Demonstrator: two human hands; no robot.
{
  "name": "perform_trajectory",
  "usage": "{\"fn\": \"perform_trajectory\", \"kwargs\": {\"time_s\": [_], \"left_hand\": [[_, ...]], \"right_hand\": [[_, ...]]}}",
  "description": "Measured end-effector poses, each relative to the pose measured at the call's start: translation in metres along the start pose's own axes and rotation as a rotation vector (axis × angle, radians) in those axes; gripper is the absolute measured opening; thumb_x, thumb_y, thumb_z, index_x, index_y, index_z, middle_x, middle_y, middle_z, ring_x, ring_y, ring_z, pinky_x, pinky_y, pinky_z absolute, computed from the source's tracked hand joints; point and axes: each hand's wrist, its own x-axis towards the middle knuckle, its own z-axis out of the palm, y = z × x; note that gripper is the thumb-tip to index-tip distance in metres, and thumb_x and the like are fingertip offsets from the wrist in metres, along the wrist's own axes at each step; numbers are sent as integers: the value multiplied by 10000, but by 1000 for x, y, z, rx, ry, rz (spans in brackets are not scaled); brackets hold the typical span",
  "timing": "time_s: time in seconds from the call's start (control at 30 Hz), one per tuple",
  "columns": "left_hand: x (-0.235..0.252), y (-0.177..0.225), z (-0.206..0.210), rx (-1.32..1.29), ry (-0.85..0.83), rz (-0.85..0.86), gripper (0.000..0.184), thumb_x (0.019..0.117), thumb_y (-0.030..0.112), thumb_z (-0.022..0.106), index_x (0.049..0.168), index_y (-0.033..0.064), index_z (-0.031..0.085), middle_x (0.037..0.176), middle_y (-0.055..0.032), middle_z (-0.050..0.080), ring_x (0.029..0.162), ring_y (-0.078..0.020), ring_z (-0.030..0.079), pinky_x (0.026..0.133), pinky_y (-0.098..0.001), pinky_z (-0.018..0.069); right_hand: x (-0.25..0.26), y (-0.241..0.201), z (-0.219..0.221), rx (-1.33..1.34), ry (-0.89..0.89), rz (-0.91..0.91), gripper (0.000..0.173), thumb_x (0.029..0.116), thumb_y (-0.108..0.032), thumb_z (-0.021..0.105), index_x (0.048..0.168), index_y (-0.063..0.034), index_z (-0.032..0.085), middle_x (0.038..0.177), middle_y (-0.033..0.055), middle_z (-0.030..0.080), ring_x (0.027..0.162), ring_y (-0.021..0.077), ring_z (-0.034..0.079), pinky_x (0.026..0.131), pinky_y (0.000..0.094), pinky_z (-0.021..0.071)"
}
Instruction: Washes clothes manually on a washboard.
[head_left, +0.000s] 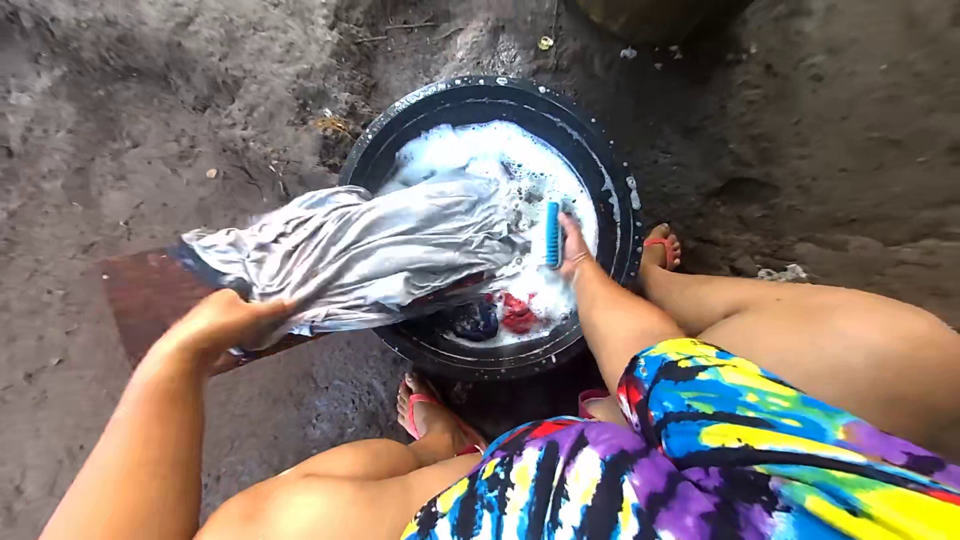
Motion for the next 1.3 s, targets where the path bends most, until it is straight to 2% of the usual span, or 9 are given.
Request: {"fn": "perform_trajectory", "kwargs": {"time_s": [0.13, 0.23, 0.3, 0.43, 0.57, 0.67, 0.83, 1.07, 1.3], "left_hand": [[6, 16, 5, 70, -35, 24, 424, 1014, 275, 672, 1198, -98, 591, 1077, -311, 650, 1007, -440, 646, 904, -688, 487], [3, 21, 20, -323, 112, 10, 443, 1036, 355, 577, 1360, 58, 524, 1111, -128, 670, 936, -209, 689, 841, -493, 589], [4, 17, 22, -85, 199, -6, 491, 1051, 377, 560, 1255, -69, 558, 1089, -284, 653, 985, -407, 663, 852, -653, 518], [0, -2, 22, 429, 196, -4, 466, 1079, 314, 505, 1162, -141, 562, 1081, -438, 617, 1074, -637, 603, 855, -809, 435], [-7, 3, 35, 632, 183, -73, 387, 1038, 224, 544, 1181, -136, 546, 1098, -409, 631, 1064, -591, 637, 811, -762, 479], [0, 3, 42, 709, 201, -67, 347, 1014, 186, 557, 1165, -126, 553, 1099, -374, 644, 1054, -554, 656, 803, -733, 504], [-7, 14, 37, 730, 135, -88, 341, 1013, 158, 573, 1202, -125, 554, 1159, -381, 632, 1112, -562, 632, 849, -740, 493], [-10, 26, 25, 706, 16, 22, 389, 1046, 245, 572, 1108, -138, 594, 1099, -407, 632, 1072, -599, 625, 836, -776, 471], [-79, 132, -15, 471, -36, 366, 427, 1083, 357, 532, 1198, -47, 611, 1060, -316, 647, 1013, -496, 636, 877, -717, 458]], "right_hand": [[-41, 45, 129, 151, -468, -6, 466, 1084, -447, 279, 1368, -145, 493, 1068, 92, 699, 837, 192, 692, 701, 357, 600], [-96, 77, 250, -540, -566, -401, 560, 1031, -179, 595, 1552, -57, 429, 1353, 203, 638, 1184, 276, 662, 1018, 478, 559], [-136, 91, 286, -1086, -635, -646, 710, 943, -339, 722, 1568, -155, 442, 1341, 217, 626, 1210, 361, 633, 965, 565, 544], [-99, 87, 210, -1279, -411, -928, 687, 909, -365, 746, 1529, -171, 522, 1260, 204, 695, 1099, 365, 698, 866, 550, 583], [-12, 45, 87, -1465, 61, -494, 753, 1017, -441, 572, 1643, -145, 276, 1442, 331, 512, 1258, 520, 561, 986, 678, 471], [-34, 51, 133, -1402, 78, -465, 799, 999, -485, 574, 1649, -149, 253, 1430, 330, 517, 1232, 492, 588, 970, 629, 518], [-152, 101, 255, -1310, -587, -727, 701, 976, -426, 674, 1595, -232, 410, 1341, 224, 625, 1170, 390, 643, 912, 562, 541], [-28, 29, 102, -1433, -59, -422, 744, 1037, -460, 522, 1658, -179, 224, 1490, 362, 443, 1274, 556, 533, 983, 700, 463], [-41, -46, 41, -1216, 236, -257, 1069, 897, -477, 745, 1661, -87, 106, 1640, 364, 177, 1482, 559, 270, 1144, 717, 291]]}}
